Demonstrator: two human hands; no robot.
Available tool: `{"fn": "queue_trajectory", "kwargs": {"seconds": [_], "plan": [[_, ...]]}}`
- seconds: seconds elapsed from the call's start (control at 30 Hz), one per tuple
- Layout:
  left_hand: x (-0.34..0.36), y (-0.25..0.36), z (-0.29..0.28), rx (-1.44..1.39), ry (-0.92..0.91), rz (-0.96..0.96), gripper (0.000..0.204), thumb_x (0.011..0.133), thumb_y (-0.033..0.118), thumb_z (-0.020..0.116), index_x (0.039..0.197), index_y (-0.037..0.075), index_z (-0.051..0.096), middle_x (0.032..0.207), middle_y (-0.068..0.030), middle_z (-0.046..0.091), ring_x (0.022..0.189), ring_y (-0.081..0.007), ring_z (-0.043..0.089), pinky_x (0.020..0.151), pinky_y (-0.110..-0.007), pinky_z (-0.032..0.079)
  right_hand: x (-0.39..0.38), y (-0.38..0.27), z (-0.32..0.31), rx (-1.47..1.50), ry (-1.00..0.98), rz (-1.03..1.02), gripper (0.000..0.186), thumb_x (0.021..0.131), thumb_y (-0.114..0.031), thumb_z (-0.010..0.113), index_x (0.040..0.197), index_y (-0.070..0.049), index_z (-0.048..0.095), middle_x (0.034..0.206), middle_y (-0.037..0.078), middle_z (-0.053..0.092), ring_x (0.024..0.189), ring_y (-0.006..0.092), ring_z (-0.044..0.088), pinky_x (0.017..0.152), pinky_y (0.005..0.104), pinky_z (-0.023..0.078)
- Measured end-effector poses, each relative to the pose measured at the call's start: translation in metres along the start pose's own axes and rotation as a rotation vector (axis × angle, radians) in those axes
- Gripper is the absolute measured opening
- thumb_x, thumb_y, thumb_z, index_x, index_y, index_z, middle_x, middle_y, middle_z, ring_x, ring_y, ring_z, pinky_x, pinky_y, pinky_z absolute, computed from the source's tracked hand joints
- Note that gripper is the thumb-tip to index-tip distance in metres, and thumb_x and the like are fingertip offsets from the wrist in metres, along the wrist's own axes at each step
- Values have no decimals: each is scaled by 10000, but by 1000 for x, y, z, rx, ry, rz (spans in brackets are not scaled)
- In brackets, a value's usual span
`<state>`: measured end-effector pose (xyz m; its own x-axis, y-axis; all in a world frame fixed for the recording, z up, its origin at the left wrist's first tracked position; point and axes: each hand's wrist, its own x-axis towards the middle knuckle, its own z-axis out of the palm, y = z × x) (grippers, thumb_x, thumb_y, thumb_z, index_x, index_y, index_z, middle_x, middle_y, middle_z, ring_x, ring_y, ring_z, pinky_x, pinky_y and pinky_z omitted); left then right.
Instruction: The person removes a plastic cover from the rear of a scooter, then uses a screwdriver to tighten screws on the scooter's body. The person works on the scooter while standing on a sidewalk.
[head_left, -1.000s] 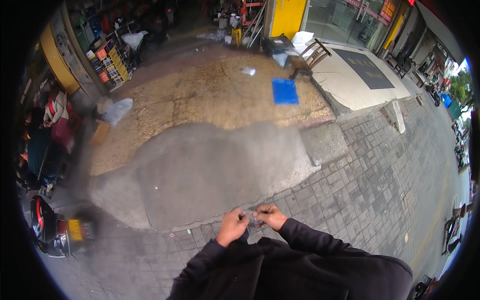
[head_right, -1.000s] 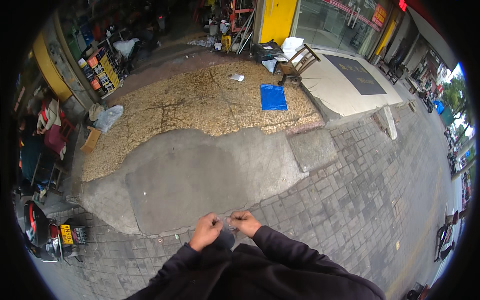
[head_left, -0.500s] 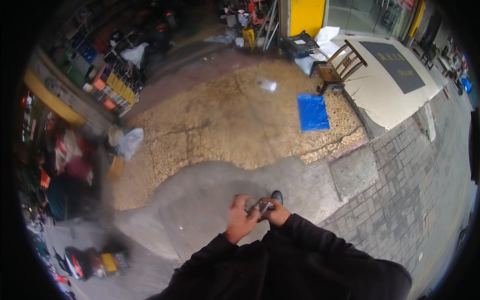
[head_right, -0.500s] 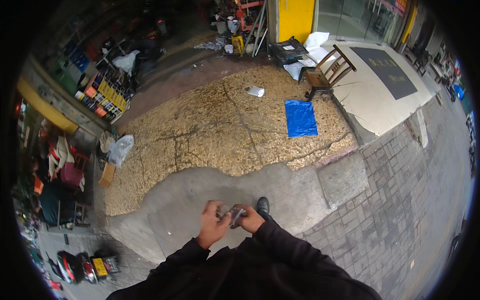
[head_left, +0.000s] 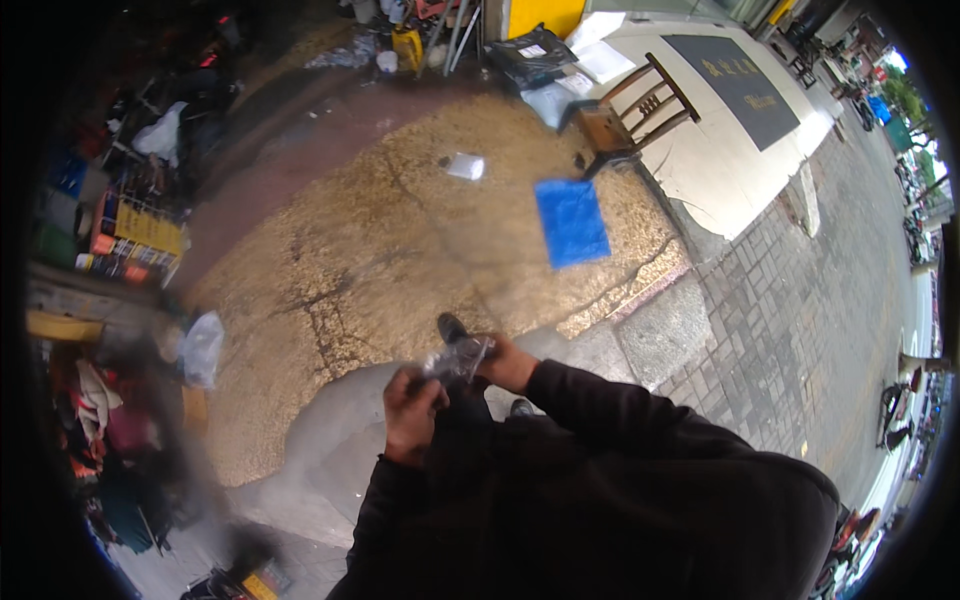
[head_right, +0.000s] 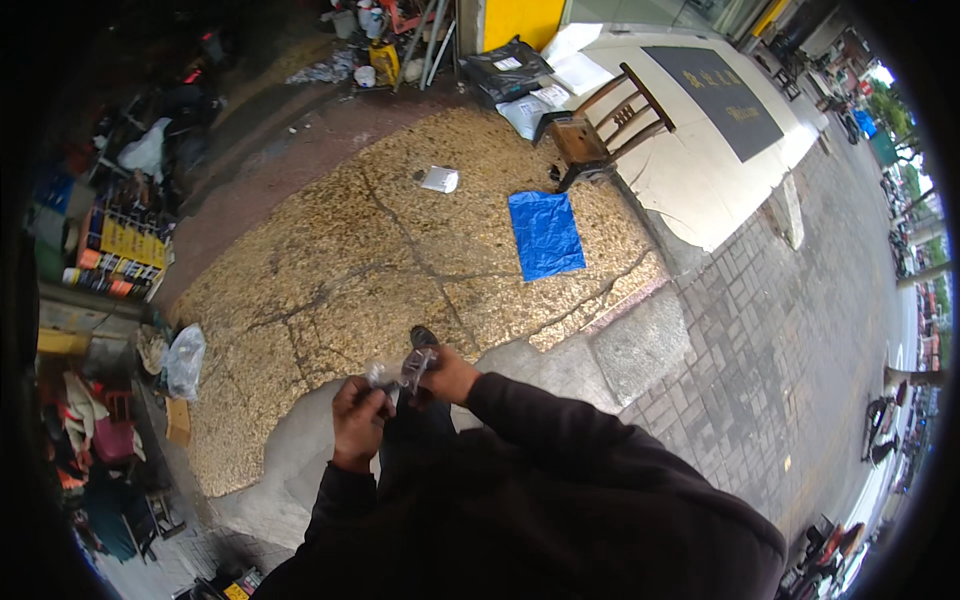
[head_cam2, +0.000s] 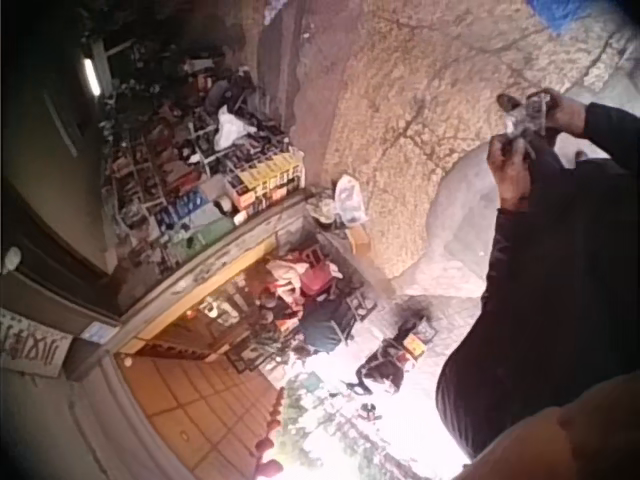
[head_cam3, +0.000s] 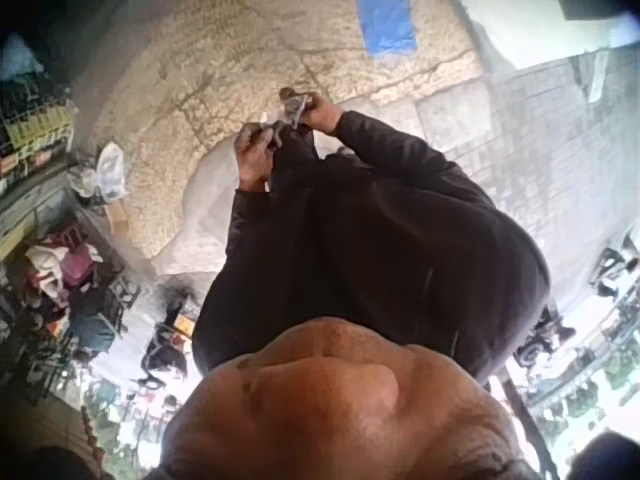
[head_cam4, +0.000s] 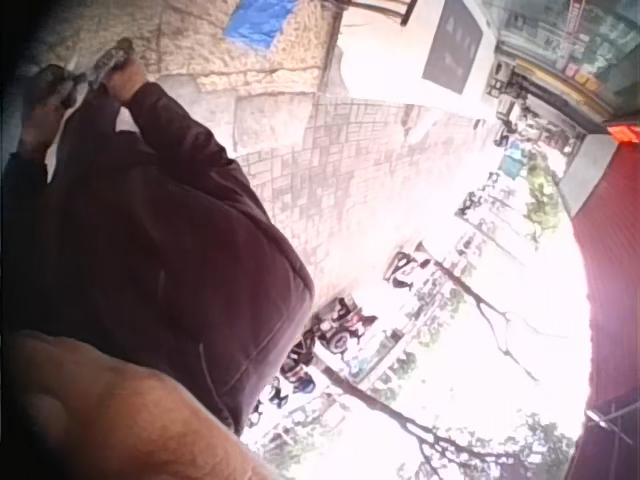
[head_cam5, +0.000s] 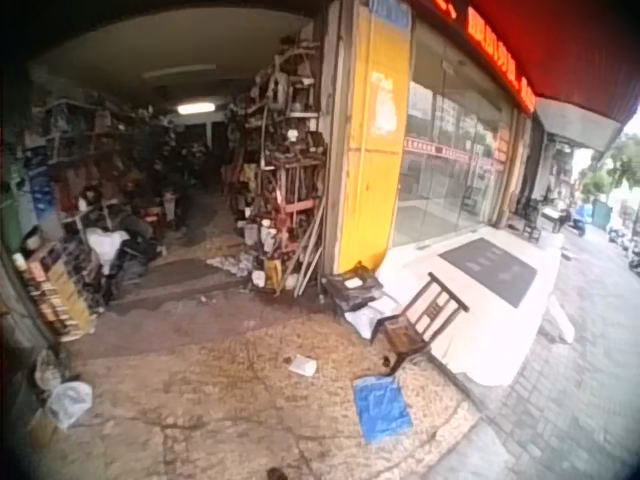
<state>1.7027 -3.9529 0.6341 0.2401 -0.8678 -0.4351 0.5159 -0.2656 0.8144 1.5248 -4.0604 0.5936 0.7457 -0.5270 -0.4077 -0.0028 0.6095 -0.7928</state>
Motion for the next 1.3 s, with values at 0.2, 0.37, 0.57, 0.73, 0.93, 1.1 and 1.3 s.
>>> {"fn": "queue_trajectory", "kwargs": {"seconds": [0.2,0.37,0.57,0.73,0.93,1.1,1.3], "plan": [[147,95,9,304,-19,125,97,901,-25,633,918,7,543,712,-62,595,612,-135,578,578,-273,479,116,-114,-18,-195,166,-101,536,806,27,674,1307,72,490,895,135,717,751,219,706,658,347,577],[231,193,21,535,-75,72,106,889,15,667,870,20,563,684,-46,602,581,-100,560,554,-267,460,175,-217,-28,-221,171,-184,289,816,-15,736,1084,-16,629,892,66,697,781,148,670,671,299,541],[366,284,48,430,-211,-19,133,909,21,632,797,32,561,674,-42,576,551,-112,545,535,-280,441,290,-315,-71,-68,-10,-197,149,871,-61,687,1016,-48,657,854,50,691,725,137,667,608,284,539],[483,342,78,299,-81,41,169,937,55,589,796,40,497,685,-60,546,573,-140,528,562,-314,449,404,-400,-123,-41,-37,-215,193,850,-11,659,1041,-30,635,881,69,693,729,165,671,634,298,548],[604,422,98,290,74,154,151,925,47,579,795,42,502,672,-64,562,580,-143,549,556,-309,464,527,-515,-162,-152,-164,-222,201,879,-3,599,1078,-14,627,861,85,694,757,189,693,654,339,567],[716,456,73,420,116,251,139,897,55,607,793,35,517,636,-49,567,560,-116,538,512,-289,440,638,-563,-180,-243,-85,-201,156,889,-50,624,1037,-11,655,854,85,702,747,173,687,682,338,564],[872,526,47,239,53,195,154,936,42,592,828,38,482,778,-69,612,716,-136,605,604,-298,499,774,-647,-200,-460,-61,-213,168,906,-41,630,1072,-17,634,851,59,691,766,152,673,669,308,555]]}}
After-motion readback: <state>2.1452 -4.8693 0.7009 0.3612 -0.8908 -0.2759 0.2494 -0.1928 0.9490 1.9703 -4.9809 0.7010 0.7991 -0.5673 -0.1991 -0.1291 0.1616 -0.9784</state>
